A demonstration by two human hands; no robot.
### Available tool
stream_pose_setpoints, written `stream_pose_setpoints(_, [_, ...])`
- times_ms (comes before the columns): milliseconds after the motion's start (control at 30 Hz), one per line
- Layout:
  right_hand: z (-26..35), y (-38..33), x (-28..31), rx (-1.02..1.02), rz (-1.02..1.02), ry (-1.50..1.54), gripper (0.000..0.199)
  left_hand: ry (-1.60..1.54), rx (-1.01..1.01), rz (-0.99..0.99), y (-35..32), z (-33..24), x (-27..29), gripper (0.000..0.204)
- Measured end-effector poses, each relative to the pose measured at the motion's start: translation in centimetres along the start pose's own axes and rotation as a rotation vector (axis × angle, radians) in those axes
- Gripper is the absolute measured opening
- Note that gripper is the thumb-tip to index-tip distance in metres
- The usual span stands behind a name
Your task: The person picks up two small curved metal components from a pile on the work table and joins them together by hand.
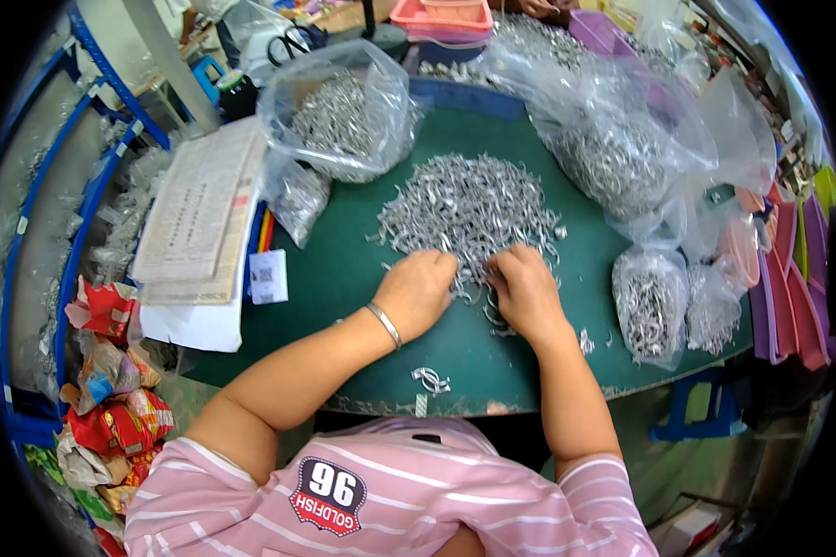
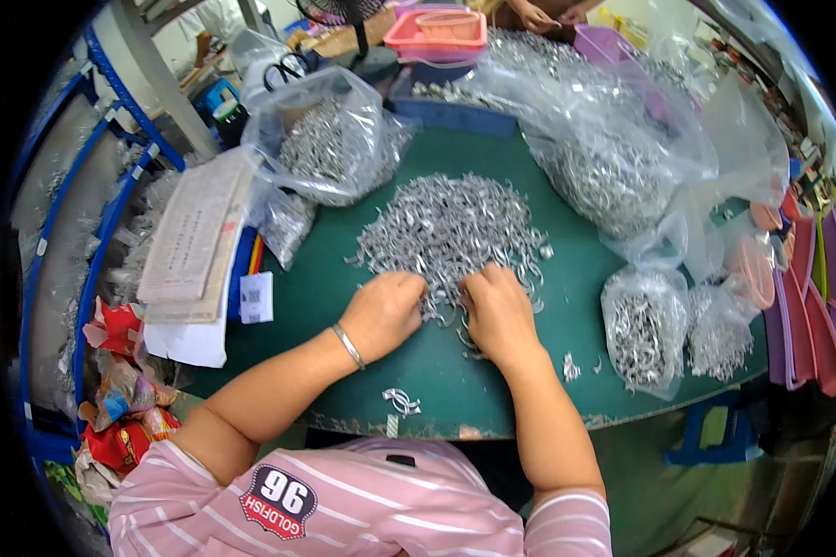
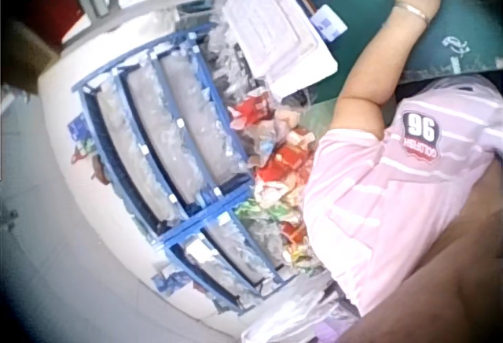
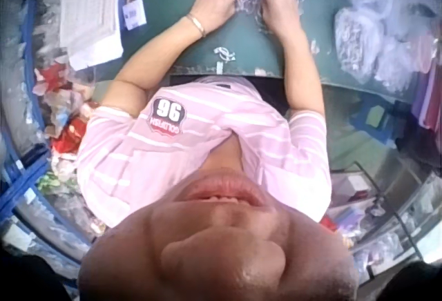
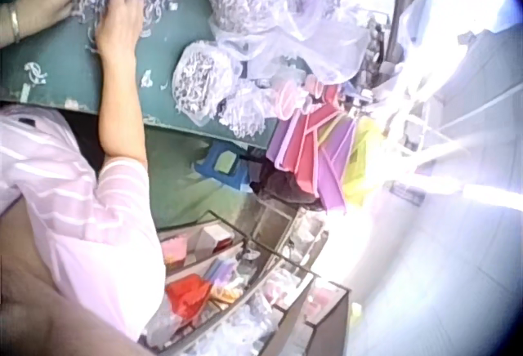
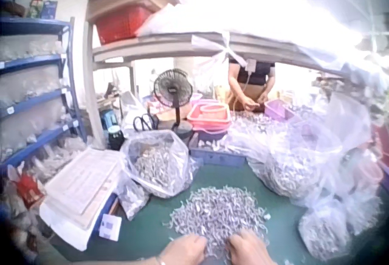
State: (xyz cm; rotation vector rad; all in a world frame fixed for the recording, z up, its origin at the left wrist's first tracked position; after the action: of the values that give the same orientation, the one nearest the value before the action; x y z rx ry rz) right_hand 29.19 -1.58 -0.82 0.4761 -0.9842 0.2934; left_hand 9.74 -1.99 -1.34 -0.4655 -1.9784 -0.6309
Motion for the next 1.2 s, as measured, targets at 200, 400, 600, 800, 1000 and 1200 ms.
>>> stream_pose_setpoints(200, [0.0,0.2,0.0,0.1,-0.11,0.167,0.015,-0.182,-0.025,-0.062,1.6,0.4,1.4,0.018])
stream_pose_setpoints(400, [1.0,0.4,-0.3,0.136,-0.063,0.294,0.016,-0.338,-0.025,-0.03,1.6,0.3,2.9,0.023])
stream_pose_setpoints(600, [0.4,0.5,-0.4,0.161,-0.104,0.26,0.013,-0.135,-0.215,0.016,1.2,1.2,2.2,0.034])
stream_pose_setpoints(800, [0.5,0.7,-1.0,0.157,-0.084,0.158,0.011,0.064,0.11,0.146,-0.6,0.5,2.8,0.048])
stream_pose_setpoints(1000, [0.1,0.8,0.9,0.081,-0.008,0.187,0.013,-0.164,0.088,0.161,-1.7,1.0,3.7,0.042])
stream_pose_setpoints(1200, [-7.6,0.4,4.0,-0.23,-0.103,-0.304,0.019,-0.12,0.131,0.182,-3.1,0.8,3.7,0.041])
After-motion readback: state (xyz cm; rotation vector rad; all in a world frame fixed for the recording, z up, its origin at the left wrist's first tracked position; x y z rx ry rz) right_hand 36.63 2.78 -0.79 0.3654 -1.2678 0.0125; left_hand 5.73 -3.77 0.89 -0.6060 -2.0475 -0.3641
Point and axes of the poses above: each hand's wrist, its own y-axis towards the middle knuckle, its own x-axis out of the back of the hand, z = x × y, the point moved 1 cm from there along y, towards the middle knuckle, and after that the axes turned 14 degrees about z, right-handed, at the moved point
